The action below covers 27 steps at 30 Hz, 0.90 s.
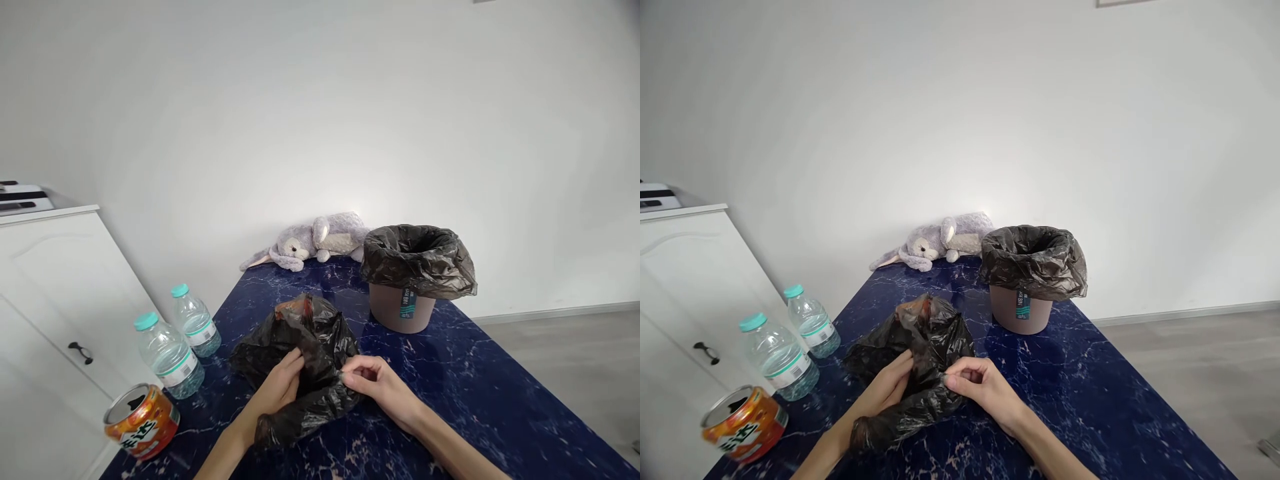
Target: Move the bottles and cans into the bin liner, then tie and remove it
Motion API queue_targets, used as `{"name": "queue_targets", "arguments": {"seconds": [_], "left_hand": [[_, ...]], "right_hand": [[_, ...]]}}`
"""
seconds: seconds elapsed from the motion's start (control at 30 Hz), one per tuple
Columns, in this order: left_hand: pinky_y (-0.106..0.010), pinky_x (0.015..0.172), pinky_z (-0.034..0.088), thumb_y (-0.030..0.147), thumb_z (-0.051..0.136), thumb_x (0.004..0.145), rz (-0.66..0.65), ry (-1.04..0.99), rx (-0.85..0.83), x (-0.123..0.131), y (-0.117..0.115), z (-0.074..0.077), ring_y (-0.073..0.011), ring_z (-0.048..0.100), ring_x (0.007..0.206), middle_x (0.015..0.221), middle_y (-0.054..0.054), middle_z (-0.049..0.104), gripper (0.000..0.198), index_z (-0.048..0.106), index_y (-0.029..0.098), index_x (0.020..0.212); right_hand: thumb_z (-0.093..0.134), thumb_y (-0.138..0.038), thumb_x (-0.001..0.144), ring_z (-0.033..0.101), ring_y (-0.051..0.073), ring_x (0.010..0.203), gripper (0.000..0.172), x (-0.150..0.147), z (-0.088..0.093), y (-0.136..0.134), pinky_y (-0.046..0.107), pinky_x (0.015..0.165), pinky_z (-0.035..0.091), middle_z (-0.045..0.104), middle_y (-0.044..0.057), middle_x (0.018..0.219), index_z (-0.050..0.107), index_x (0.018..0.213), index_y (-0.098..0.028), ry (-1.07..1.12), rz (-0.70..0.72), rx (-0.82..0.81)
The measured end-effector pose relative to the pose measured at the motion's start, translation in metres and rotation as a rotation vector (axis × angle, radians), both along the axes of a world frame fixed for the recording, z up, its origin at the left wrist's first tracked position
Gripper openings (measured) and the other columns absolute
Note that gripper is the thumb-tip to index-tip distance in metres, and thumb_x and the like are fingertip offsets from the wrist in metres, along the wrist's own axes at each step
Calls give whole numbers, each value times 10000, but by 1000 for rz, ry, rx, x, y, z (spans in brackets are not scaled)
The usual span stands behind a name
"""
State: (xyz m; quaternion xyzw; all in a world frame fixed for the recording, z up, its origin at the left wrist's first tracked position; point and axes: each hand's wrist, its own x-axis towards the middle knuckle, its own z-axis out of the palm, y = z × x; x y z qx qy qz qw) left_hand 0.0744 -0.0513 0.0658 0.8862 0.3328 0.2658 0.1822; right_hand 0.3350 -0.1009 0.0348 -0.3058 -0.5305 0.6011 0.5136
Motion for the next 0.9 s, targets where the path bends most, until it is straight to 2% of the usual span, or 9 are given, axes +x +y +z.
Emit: {"name": "queue_targets", "arguments": {"seconds": [0.13, 0.3, 0.33, 0.4, 0.53, 0.6, 0.67, 0.77, 0.9], "left_hand": [[-510, 1302, 363, 266, 332, 1115, 71, 1, 32, 13, 14, 4, -289, 478, 1533, 1590, -115, 576, 518, 463, 265, 1616], [-660, 1325, 197, 269, 534, 1026, 162, -18, 136, 15, 50, -6, -390, 314, 1614, 1686, -166, 456, 588, 474, 205, 1607], [-663, 1324, 192, 288, 581, 1004, 171, -25, 154, 15, 58, -7, -399, 317, 1611, 1689, -173, 450, 610, 485, 195, 1598], [-629, 1315, 262, 329, 637, 976, 179, -41, 180, 15, 72, -5, -386, 396, 1576, 1656, -173, 500, 620, 522, 193, 1570], [-553, 1242, 435, 338, 580, 1014, 224, -100, 217, 17, 83, 7, -322, 599, 1425, 1530, -129, 647, 487, 610, 229, 1488], [-529, 1231, 453, 338, 555, 1033, 262, -127, 240, 16, 79, 12, -305, 613, 1411, 1521, -103, 658, 460, 622, 253, 1480], [-533, 1202, 486, 364, 569, 1021, 308, -141, 265, 12, 69, 12, -328, 623, 1398, 1489, -107, 680, 467, 639, 254, 1470], [-547, 1122, 556, 442, 634, 960, 373, -157, 295, 0, 46, 3, -389, 661, 1341, 1389, -140, 734, 515, 678, 231, 1428], [-521, 1082, 585, 492, 637, 946, 448, -194, 327, -22, 12, -10, -388, 692, 1296, 1345, -142, 747, 571, 634, 238, 1457]], "right_hand": [[917, -492, 807, 472, 113, 708, 263, 0, -1, -1, 264, 685, 379, 635, -15, 758, 851, 878, -248, 43, 123, -18], [937, -435, 792, 474, 98, 634, 240, 2, -4, 0, 260, 620, 360, 645, -10, 713, 858, 862, -220, 69, 243, -40], [944, -429, 784, 468, 93, 612, 242, 2, -4, 0, 259, 605, 351, 642, -12, 698, 857, 855, -215, 78, 254, -47], [953, -420, 772, 453, 83, 576, 246, 3, -3, 1, 259, 586, 337, 629, -18, 672, 851, 837, -205, 104, 264, -58], [960, -443, 757, 426, 73, 546, 275, 5, -1, 4, 257, 574, 321, 592, -35, 643, 830, 809, -207, 195, 229, -85], [963, -461, 748, 409, 71, 539, 293, 7, -1, 6, 253, 570, 311, 566, -47, 623, 821, 813, -214, 248, 191, -105], [957, -465, 759, 397, 71, 539, 294, 9, -2, 8, 248, 577, 308, 538, -58, 595, 815, 824, -217, 297, 152, -125], [954, -467, 763, 409, 70, 559, 297, 10, -4, 10, 238, 597, 316, 551, -53, 607, 805, 816, -216, 355, 116, -157], [969, -470, 737, 494, 86, 631, 317, 9, -4, 8, 239, 649, 366, 636, -22, 719, 803, 818, -212, 395, 110, -194]]}}
